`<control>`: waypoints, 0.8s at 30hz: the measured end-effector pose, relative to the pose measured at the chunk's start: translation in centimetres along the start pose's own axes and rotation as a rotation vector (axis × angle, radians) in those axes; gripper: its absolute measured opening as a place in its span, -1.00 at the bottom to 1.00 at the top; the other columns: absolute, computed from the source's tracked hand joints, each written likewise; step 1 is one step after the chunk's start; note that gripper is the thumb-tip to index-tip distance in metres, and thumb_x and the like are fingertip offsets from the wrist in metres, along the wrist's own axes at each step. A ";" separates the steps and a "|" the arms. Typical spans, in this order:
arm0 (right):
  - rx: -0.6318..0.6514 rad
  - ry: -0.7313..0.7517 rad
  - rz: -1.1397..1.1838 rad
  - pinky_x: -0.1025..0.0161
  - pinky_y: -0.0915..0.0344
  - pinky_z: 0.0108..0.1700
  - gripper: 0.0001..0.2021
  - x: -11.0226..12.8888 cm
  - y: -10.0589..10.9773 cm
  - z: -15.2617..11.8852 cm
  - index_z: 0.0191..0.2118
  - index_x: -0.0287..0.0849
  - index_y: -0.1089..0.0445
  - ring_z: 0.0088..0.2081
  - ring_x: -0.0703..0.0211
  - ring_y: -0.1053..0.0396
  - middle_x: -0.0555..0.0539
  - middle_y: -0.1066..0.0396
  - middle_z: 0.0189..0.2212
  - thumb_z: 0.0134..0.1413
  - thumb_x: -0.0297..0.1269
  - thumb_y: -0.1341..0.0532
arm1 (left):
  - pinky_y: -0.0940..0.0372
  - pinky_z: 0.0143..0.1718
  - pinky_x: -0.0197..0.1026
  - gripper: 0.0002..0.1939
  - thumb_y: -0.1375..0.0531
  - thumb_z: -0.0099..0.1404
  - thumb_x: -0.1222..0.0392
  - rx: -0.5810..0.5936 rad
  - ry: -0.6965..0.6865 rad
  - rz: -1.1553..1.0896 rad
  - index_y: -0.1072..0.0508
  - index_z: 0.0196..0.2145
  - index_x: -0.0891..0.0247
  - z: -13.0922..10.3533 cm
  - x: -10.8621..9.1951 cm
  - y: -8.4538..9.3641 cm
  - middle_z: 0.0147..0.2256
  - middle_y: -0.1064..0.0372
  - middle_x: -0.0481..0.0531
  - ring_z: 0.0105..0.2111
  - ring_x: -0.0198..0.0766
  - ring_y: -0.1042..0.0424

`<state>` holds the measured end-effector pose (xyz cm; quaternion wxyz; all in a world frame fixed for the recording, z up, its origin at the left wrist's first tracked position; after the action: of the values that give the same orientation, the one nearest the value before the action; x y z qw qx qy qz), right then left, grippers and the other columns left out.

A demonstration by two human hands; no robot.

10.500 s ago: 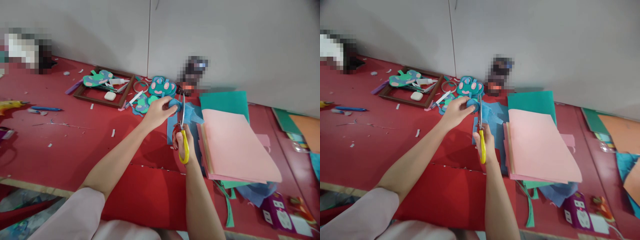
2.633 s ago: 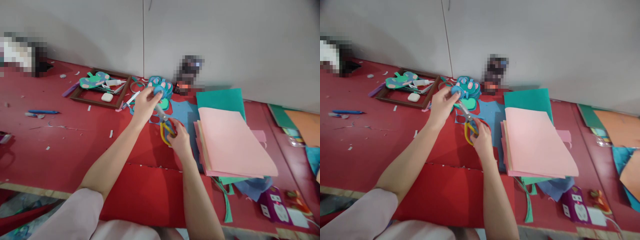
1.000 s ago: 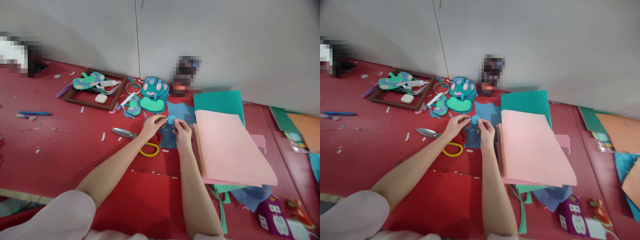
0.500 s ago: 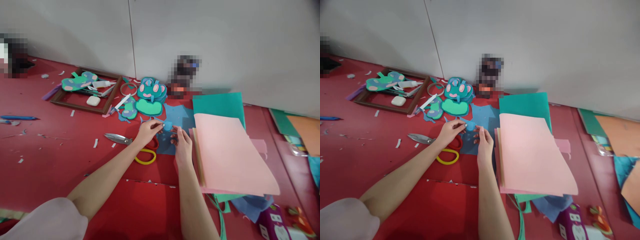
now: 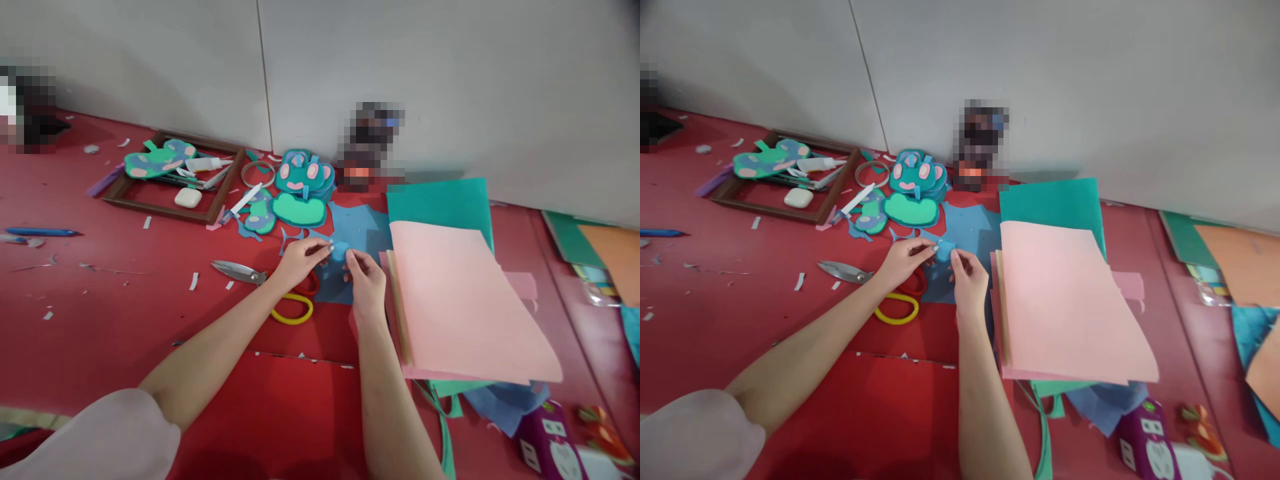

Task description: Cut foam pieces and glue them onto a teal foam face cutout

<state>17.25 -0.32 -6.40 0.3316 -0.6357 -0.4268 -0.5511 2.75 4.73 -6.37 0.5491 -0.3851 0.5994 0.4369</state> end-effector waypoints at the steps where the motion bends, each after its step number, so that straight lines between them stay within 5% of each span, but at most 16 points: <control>1: 0.002 0.002 -0.002 0.34 -0.15 -0.52 -0.69 0.0 0.0 0.0 -0.33 -0.20 -0.45 -0.57 0.35 -0.18 0.05 -0.33 -0.57 -0.08 -0.03 -0.27 | -0.36 -0.38 -0.28 -0.70 -0.17 0.20 0.00 -0.002 -0.001 0.002 -0.49 -0.27 0.30 0.0 0.0 0.0 -0.36 -0.47 0.01 -0.46 -0.33 -0.42; 24: -0.038 -0.007 0.115 0.36 -0.15 -0.52 -0.64 0.1 0.2 -0.4 -0.33 -0.19 -0.43 -0.52 0.33 -0.22 0.03 -0.33 -0.54 -0.06 0.05 -0.24 | -0.30 -0.34 -0.26 -0.78 -0.17 0.19 0.06 0.148 -0.066 0.180 -0.42 -0.43 0.29 -0.3 -0.4 -1.1 -0.45 -0.43 -0.02 -0.42 -0.29 -0.40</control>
<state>17.24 -0.72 -6.20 0.3493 -0.6672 -0.3801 -0.5369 3.76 4.09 -6.04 0.5538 -0.2737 0.6439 0.4515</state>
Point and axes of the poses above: each hand's wrist, its own z-axis towards the middle knuckle, its own y-axis out of the back of the hand, x = y × z, the point moved 5 cm from there along z, towards the middle knuckle
